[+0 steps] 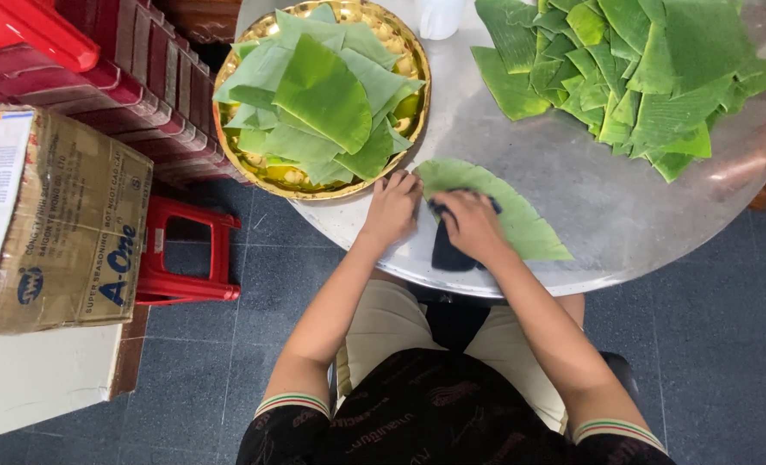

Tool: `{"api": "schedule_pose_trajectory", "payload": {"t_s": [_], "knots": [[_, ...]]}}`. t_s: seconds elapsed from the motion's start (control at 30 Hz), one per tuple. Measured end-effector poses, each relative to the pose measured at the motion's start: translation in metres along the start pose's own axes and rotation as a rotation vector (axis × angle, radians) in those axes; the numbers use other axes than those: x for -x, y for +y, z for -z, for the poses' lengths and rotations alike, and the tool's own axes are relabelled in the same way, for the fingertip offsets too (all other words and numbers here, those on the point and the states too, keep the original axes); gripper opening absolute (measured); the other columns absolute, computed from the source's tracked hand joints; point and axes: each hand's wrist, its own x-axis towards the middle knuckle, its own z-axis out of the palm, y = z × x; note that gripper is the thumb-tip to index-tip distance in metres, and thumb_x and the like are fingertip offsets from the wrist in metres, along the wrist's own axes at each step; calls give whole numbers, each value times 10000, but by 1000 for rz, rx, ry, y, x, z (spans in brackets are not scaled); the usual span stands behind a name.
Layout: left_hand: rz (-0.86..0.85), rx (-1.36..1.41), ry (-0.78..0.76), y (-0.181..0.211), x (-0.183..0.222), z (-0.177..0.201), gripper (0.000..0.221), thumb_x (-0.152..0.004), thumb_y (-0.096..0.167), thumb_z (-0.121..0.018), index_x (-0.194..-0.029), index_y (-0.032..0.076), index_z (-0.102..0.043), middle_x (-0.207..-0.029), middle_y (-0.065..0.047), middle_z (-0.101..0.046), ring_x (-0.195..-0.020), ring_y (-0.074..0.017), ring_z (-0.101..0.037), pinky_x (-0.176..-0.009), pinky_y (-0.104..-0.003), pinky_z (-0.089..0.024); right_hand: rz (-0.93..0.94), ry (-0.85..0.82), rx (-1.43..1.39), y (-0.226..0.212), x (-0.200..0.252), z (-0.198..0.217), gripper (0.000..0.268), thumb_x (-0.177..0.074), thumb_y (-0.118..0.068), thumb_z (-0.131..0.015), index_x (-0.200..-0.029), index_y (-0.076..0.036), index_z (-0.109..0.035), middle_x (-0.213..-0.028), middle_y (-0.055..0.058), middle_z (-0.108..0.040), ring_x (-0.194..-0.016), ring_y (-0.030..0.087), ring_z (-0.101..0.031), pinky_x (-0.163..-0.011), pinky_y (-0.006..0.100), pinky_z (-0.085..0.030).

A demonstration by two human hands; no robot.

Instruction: Cleaning banana leaves by wiping them with a cloth and stacking them on a table.

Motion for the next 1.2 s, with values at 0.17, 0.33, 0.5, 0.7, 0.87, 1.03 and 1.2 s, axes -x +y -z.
{"api": "schedule_pose_trajectory", "payload": {"t_s": [0.17,0.33,0.5,0.7,0.87,1.03,1.2], "knots": [[3,-15,13,-1,0,-4,500,-727,108,-662,-1226,99,-693,-1231,-26,-591,-1290,-248,-468,-945,-444,-384,42,31,59,2,5,-6,422,-951,-109,-638,-1362,-208,-645,-1162,60,-747,-1260,260,-617,-1064,516,-386],[13,-15,-9,3,0,3,489,-732,107,-651,-1219,96,-701,-1220,-28,-593,-1295,-248,-465,-943,-446,-388,-105,43,89,7,6,-1,438,-985,-124,-604,-1417,-197,-616,-1206,55,-736,-1275,259,-600,-1065,520,-372],[25,-32,-79,0,-2,-3,584,-692,150,-730,-1271,97,-677,-1268,-17,-563,-1333,-239,-431,-972,-457,-391,-48,41,22,7,21,-4,451,-942,-114,-626,-1383,-210,-635,-1177,30,-746,-1233,255,-635,-975,490,-433],[24,1,-45,5,0,8,484,-765,97,-657,-1249,90,-685,-1236,-25,-572,-1319,-242,-449,-950,-446,-393,-38,28,-18,-10,33,6,439,-931,-79,-633,-1353,-195,-661,-1178,89,-748,-1232,303,-641,-1012,533,-399],[23,-17,-7,6,2,8,428,-790,110,-649,-1214,96,-704,-1206,-24,-574,-1306,-248,-459,-927,-445,-404,-4,63,83,-13,40,0,438,-949,-76,-603,-1362,-216,-646,-1159,67,-749,-1264,261,-624,-1067,507,-351],[38,-7,16,13,1,18,396,-818,141,-630,-1204,102,-709,-1191,-24,-582,-1297,-252,-473,-924,-456,-410,-116,90,43,-10,49,3,411,-1008,-69,-567,-1403,-163,-631,-1155,102,-742,-1270,276,-606,-1052,498,-339],[131,28,25,22,-6,11,427,-773,413,-731,-1076,115,-751,-1171,-44,-627,-1292,-263,-500,-977,-512,-420,-101,11,3,-7,64,0,396,-1005,-136,-589,-1385,-234,-644,-1244,30,-732,-1323,230,-581,-1098,472,-336]]}}
